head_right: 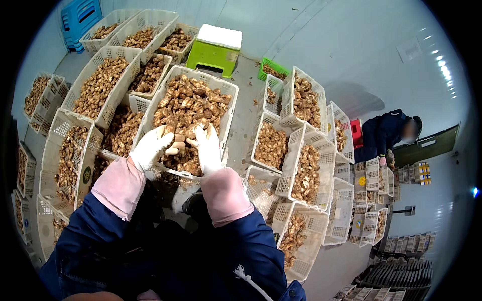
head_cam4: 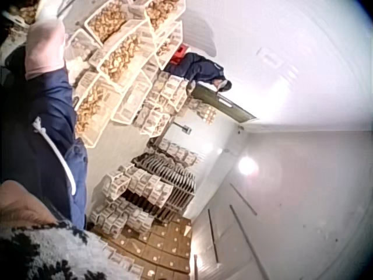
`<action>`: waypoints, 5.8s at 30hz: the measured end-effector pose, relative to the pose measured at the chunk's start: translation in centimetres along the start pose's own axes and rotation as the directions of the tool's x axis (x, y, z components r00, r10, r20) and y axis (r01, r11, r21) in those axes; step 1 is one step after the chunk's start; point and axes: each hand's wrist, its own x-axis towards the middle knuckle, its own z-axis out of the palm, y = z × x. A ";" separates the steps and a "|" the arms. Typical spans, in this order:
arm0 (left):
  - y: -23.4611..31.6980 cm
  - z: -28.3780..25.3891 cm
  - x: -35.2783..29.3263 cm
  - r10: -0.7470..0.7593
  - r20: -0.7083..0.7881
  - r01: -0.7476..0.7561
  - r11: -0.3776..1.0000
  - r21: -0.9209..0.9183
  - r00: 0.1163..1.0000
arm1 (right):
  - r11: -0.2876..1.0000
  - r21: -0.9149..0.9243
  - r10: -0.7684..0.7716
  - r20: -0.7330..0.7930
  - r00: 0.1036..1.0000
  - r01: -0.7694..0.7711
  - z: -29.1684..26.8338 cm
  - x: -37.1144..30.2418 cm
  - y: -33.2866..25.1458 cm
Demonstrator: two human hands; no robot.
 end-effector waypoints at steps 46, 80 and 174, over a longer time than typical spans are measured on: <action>-0.3 1.4 -4.8 0.034 -0.020 -0.027 0.960 0.279 0.999 | 0.979 0.090 -0.050 -0.757 0.652 0.181 -31.0 -26.0 -2.0; -1.3 -7.2 -1.9 0.312 -0.429 -0.431 0.877 -0.213 0.847 | 0.026 -0.526 -0.184 -0.839 0.513 -0.850 -33.6 -30.4 -3.3; 1.9 -3.7 -0.5 0.058 0.028 -0.058 0.998 -0.014 0.998 | 0.875 -0.470 0.139 0.015 0.990 -0.116 4.2 -2.4 -0.7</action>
